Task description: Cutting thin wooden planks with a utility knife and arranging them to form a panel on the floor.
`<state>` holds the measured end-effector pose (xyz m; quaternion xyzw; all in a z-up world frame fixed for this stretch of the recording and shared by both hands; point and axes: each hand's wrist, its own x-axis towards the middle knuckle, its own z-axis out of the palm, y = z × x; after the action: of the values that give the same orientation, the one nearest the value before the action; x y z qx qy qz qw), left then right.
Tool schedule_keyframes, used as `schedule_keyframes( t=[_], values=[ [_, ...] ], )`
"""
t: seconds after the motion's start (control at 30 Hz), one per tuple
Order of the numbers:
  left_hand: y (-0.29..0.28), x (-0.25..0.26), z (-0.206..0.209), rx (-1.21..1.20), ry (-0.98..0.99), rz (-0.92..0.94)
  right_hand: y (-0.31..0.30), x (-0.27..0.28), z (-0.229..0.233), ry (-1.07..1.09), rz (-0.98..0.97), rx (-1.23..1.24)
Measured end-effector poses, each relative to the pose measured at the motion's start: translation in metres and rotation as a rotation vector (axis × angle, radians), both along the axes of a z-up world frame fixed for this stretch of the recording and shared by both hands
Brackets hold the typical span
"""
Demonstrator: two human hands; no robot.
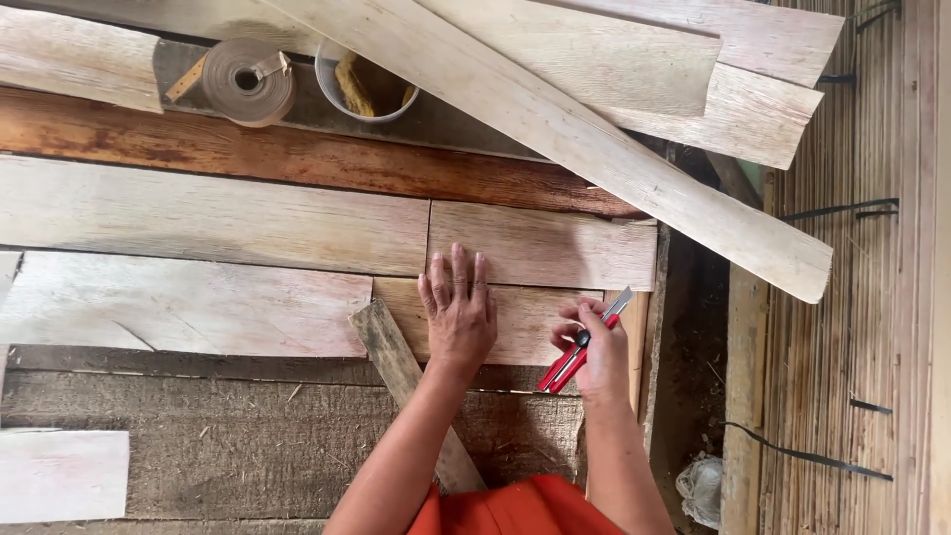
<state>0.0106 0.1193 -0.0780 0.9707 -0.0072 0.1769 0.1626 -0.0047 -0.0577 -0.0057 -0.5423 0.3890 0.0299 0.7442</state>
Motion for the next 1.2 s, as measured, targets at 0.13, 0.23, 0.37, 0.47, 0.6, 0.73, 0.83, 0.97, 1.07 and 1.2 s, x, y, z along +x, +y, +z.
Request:
schedule_keyframes(
  t=[0.13, 0.23, 0.37, 0.47, 0.6, 0.73, 0.83, 0.97, 1.07, 1.2],
  values=[
    [0.004, 0.000, 0.004, -0.041, -0.026, -0.016, 0.015, -0.025, -0.009, -0.025, 0.132, -0.195],
    [0.014, -0.010, 0.011, -0.081, -0.058, -0.034, 0.044, -0.055, 0.008, 0.064, 0.339, -0.298],
    [0.048, -0.042, 0.048, -0.366, -0.121, -0.029, 0.084, -0.108, 0.009, 0.113, 0.860, -0.534],
    [0.072, -0.061, 0.043, -0.461, -0.179, 0.021, 0.115, -0.124, 0.047, 0.162, 1.179, -0.726],
    [0.087, -0.082, 0.044, -0.460, -0.270, 0.102, 0.126, -0.159, 0.017, 0.033, 1.316, -1.044],
    [0.083, -0.099, 0.057, -0.417, -0.285, 0.111, 0.124, -0.165, 0.012, 0.011, 1.205, -1.144],
    [0.075, -0.101, 0.077, -0.381, -0.297, 0.084, 0.110, -0.157, 0.037, 0.064, 1.086, -1.102],
    [0.047, -0.090, 0.089, -0.404, -0.304, -0.020, 0.064, -0.131, 0.048, 0.187, 0.911, -0.997],
    [0.014, -0.080, 0.087, -0.404, -0.223, -0.128, 0.025, -0.097, 0.027, 0.279, 0.821, -1.070],
    [-0.029, -0.055, 0.049, -0.334, -0.120, -0.231, -0.012, -0.060, -0.001, 0.401, 0.755, -1.139]
  ],
)
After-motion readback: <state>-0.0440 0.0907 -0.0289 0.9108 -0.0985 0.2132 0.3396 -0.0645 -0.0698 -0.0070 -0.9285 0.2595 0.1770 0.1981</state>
